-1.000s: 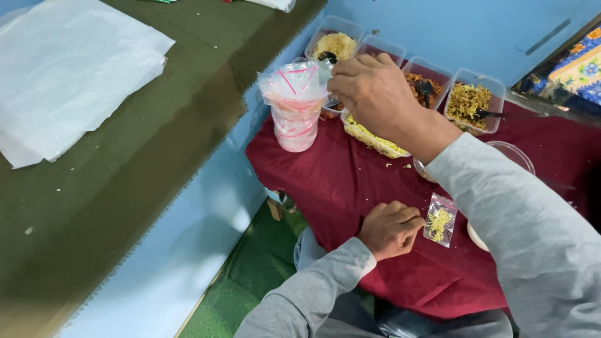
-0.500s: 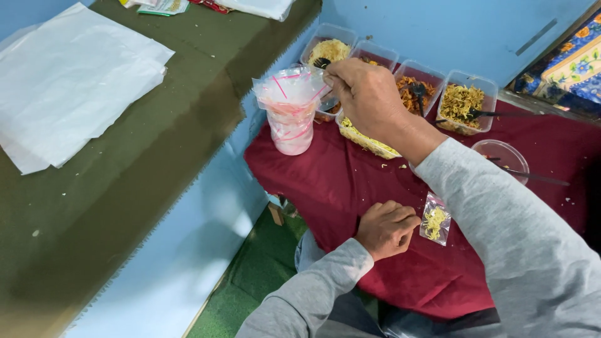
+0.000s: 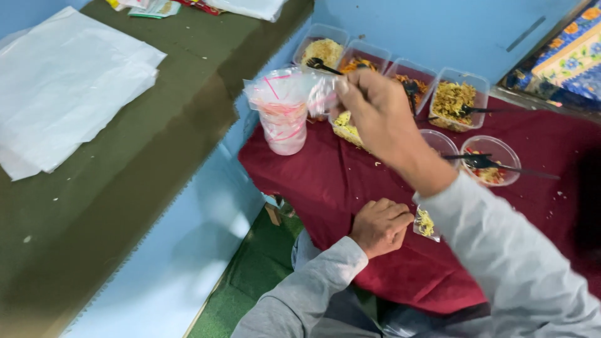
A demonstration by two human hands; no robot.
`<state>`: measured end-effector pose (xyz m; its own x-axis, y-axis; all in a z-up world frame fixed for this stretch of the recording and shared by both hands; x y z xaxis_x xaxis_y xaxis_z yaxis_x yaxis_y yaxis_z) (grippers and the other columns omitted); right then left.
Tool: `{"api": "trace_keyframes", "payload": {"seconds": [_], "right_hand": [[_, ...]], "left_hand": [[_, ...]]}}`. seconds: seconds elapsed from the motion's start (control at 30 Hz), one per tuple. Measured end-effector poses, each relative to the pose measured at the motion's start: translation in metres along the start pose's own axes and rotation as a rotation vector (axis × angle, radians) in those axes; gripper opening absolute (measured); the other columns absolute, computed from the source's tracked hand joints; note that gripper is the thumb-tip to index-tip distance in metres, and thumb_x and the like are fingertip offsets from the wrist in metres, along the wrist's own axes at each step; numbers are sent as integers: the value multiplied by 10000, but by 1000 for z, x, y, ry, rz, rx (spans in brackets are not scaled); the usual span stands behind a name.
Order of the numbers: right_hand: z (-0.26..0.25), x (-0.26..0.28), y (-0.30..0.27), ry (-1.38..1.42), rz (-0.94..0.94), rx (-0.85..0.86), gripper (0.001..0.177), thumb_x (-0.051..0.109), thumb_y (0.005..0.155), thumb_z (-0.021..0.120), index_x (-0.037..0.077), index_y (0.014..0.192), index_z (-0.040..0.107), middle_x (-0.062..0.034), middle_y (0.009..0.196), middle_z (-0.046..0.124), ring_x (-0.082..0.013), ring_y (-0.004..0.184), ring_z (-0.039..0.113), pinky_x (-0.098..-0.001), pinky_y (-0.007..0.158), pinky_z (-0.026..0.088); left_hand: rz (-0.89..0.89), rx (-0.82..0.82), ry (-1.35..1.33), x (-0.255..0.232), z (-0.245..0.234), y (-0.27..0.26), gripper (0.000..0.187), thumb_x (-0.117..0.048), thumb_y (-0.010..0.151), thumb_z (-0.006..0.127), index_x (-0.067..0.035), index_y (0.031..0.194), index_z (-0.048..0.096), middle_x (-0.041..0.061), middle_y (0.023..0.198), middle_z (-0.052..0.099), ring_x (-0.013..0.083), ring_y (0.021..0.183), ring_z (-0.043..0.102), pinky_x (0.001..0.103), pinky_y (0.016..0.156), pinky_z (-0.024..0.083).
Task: Filling small plastic bags with food ingredients and wrapping food items in paper
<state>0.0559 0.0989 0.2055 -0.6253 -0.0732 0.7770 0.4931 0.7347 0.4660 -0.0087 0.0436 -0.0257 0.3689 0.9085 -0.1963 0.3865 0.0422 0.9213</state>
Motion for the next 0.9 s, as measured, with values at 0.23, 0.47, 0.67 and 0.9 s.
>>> {"api": "trace_keyframes", "payload": {"seconds": [0.23, 0.47, 0.67, 0.9], "right_hand": [[-18, -9, -149, 20, 327, -197, 281, 204, 1017, 614, 55, 785, 671, -113, 601, 636, -135, 635, 562, -358, 585, 510], [-31, -87, -323, 352, 738, -379, 194, 204, 1009, 610, 33, 976, 694, -62, 697, 690, -94, 616, 613, -219, 549, 460], [-33, -98, -374, 200, 828, -459, 141, 155, 992, 637, 62, 911, 706, -18, 674, 671, -69, 617, 587, -217, 577, 466], [-35, -93, -367, 315, 790, -443, 159, 194, 996, 639, 64, 940, 712, -14, 669, 654, -67, 637, 579, -223, 593, 461]], "left_hand": [[-53, 89, -89, 0, -13, -3, 139, -169, 816, 683, -178, 941, 741, 20, 880, 652, 246, 816, 656, 383, 656, 452], [-274, 276, -166, -28, -70, 4, 188, -256, 940, 657, -122, 1053, 727, 49, 1075, 737, 264, 1003, 711, 406, 832, 446], [-702, 268, -433, -55, -82, -14, 378, -252, 913, 600, -29, 1217, 617, 127, 1184, 695, 286, 1109, 657, 395, 903, 495], [-830, 541, -739, -75, -56, -6, 509, -85, 774, 595, -45, 1281, 607, 111, 1264, 659, 256, 1212, 610, 392, 1099, 420]]}}
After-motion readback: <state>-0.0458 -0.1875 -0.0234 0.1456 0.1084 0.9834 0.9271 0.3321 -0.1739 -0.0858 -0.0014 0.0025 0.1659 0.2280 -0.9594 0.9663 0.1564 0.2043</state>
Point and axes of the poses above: each hand's wrist, its own y-axis towards the middle knuckle, its own z-axis out of the palm, x = y × z, the point moved 3 cm from there along y, towards the middle knuckle
